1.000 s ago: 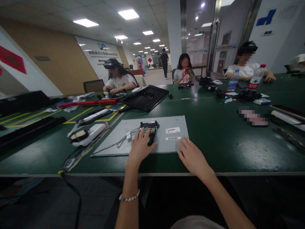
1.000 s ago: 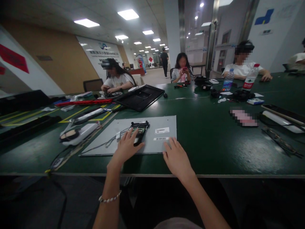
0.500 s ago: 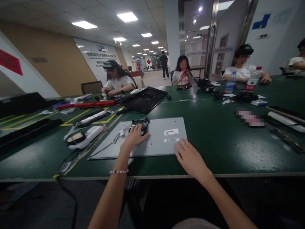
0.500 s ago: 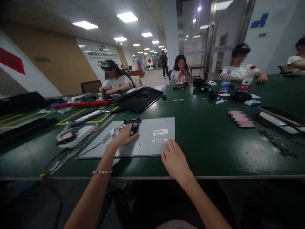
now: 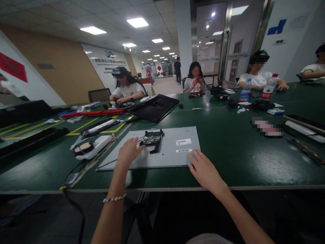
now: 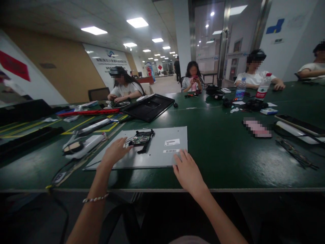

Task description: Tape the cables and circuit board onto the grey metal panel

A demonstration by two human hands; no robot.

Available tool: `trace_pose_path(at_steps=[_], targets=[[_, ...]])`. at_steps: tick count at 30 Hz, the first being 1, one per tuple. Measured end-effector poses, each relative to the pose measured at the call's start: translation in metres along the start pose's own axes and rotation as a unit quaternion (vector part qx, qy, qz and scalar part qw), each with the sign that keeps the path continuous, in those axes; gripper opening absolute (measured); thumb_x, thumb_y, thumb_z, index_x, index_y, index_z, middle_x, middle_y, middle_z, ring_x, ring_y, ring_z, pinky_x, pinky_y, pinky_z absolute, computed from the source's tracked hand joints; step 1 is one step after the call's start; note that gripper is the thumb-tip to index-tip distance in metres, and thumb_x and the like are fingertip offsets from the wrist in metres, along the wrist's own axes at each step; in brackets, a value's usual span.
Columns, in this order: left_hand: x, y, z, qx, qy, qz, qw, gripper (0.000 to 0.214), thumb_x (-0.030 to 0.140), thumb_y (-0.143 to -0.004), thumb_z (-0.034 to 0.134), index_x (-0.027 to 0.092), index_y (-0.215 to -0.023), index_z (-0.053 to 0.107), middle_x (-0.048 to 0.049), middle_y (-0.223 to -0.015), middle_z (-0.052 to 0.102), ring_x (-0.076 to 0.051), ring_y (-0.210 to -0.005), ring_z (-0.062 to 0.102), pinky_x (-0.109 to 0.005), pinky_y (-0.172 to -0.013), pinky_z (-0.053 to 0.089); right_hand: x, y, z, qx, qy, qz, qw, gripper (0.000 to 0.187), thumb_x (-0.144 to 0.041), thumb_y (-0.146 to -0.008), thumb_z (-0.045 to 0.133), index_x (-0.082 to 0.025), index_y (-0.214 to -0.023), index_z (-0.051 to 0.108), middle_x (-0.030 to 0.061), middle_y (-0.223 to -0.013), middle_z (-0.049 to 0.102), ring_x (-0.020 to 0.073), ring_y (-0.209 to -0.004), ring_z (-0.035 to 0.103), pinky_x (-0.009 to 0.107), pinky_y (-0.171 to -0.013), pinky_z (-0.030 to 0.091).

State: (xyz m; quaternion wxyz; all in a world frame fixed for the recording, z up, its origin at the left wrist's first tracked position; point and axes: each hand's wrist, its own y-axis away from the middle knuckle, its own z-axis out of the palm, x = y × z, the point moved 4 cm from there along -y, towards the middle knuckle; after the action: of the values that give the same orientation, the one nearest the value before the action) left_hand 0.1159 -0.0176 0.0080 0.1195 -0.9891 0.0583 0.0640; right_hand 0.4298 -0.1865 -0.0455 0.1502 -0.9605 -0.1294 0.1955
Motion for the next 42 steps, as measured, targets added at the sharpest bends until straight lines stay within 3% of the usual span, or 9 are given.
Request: trace_pose_path(at_steps=[4, 11, 16, 19, 22, 26, 30, 35, 42], targets=[[-0.018, -0.004, 0.010, -0.060, -0.016, -0.035, 0.997, 0.040, 0.026, -0.089, 0.041, 0.018, -0.123, 0.062, -0.0131, -0.118, 0.068, -0.027, -0.111, 0.062, -0.033, -0.089, 0.047, 0.000, 0.000, 0.002, 0.005, 0.008, -0.007, 1.000, 0.047, -0.034, -0.100, 0.036, -0.013, -0.139, 0.051, 0.0160, -0.150, 0.042, 0.0300, -0.142, 0.032, 0.048, -0.114, 0.034], [-0.027, -0.020, -0.004, 0.008, -0.009, -0.065, 0.998, 0.042, 0.020, -0.089, 0.036, 0.018, -0.113, 0.071, -0.0145, -0.110, 0.071, -0.028, -0.105, 0.066, -0.033, -0.086, 0.048, -0.001, 0.001, 0.000, 0.000, 0.014, -0.007, 1.000, 0.047, -0.035, -0.100, 0.036, -0.014, -0.140, 0.051, 0.0161, -0.150, 0.042, 0.0305, -0.142, 0.032, 0.049, -0.114, 0.034], [0.002, -0.048, -0.032, 0.100, 0.015, -0.065, 0.993, 0.047, 0.022, -0.093, 0.032, 0.021, -0.127, 0.064, -0.0123, -0.117, 0.069, -0.028, -0.104, 0.066, -0.037, -0.088, 0.049, -0.001, 0.001, 0.002, -0.002, 0.017, -0.002, 1.000, 0.048, -0.035, -0.100, 0.037, -0.013, -0.140, 0.050, 0.0163, -0.151, 0.041, 0.0308, -0.142, 0.033, 0.048, -0.115, 0.033], [0.031, -0.076, -0.036, 0.119, 0.038, -0.038, 0.991, 0.048, 0.020, -0.093, 0.030, 0.018, -0.128, 0.062, -0.0115, -0.128, 0.064, -0.027, -0.112, 0.062, -0.035, -0.093, 0.047, -0.001, 0.001, 0.002, -0.006, 0.012, -0.002, 1.000, 0.048, -0.035, -0.100, 0.036, -0.014, -0.141, 0.050, 0.0158, -0.151, 0.040, 0.0306, -0.142, 0.032, 0.049, -0.115, 0.032], [0.047, -0.103, -0.021, 0.058, 0.041, -0.051, 0.996, 0.048, 0.016, -0.092, 0.030, 0.015, -0.126, 0.063, -0.0158, -0.127, 0.064, -0.027, -0.117, 0.059, -0.036, -0.095, 0.046, 0.000, 0.001, 0.002, -0.008, 0.000, 0.000, 1.000, 0.049, -0.037, -0.100, 0.035, -0.016, -0.142, 0.048, 0.0141, -0.153, 0.039, 0.0303, -0.143, 0.031, 0.050, -0.115, 0.032], [0.046, -0.120, 0.005, -0.023, 0.046, -0.077, 0.996, 0.039, 0.015, -0.087, 0.039, 0.013, -0.111, 0.070, -0.0199, -0.117, 0.067, -0.031, -0.111, 0.061, -0.040, -0.089, 0.048, 0.000, 0.001, 0.003, -0.012, -0.008, 0.002, 1.000, 0.048, -0.038, -0.100, 0.037, -0.019, -0.143, 0.047, 0.0113, -0.154, 0.037, 0.0298, -0.143, 0.030, 0.050, -0.115, 0.033], [0.040, -0.116, 0.020, -0.021, 0.047, -0.068, 0.996, 0.039, 0.016, -0.087, 0.041, 0.015, -0.116, 0.067, -0.0190, -0.121, 0.065, -0.031, -0.116, 0.059, -0.043, -0.094, 0.047, -0.001, 0.000, 0.004, -0.008, -0.004, 0.003, 1.000, 0.048, -0.037, -0.100, 0.037, -0.017, -0.142, 0.048, 0.0129, -0.152, 0.040, 0.0300, -0.143, 0.031, 0.049, -0.115, 0.033], [0.048, -0.112, 0.025, 0.011, 0.050, 0.005, 0.999, 0.043, 0.017, -0.090, 0.038, 0.018, -0.128, 0.060, -0.0158, -0.133, 0.059, -0.028, -0.126, 0.051, -0.052, -0.107, 0.035, -0.001, 0.002, 0.003, -0.003, -0.001, -0.003, 1.000, 0.047, -0.035, -0.099, 0.038, -0.015, -0.140, 0.051, 0.0146, -0.152, 0.040, 0.0296, -0.143, 0.030, 0.048, -0.116, 0.031], [0.054, -0.119, 0.040, -0.071, 0.058, 0.028, 0.995, 0.044, 0.020, -0.092, 0.031, 0.020, -0.122, 0.065, -0.0171, -0.130, 0.061, -0.033, -0.121, 0.055, -0.072, -0.104, 0.024, 0.001, 0.001, 0.002, -0.014, 0.001, -0.002, 1.000, 0.049, -0.038, -0.099, 0.038, -0.016, -0.141, 0.049, 0.0141, -0.153, 0.038, 0.0297, -0.144, 0.029, 0.049, -0.116, 0.031]])
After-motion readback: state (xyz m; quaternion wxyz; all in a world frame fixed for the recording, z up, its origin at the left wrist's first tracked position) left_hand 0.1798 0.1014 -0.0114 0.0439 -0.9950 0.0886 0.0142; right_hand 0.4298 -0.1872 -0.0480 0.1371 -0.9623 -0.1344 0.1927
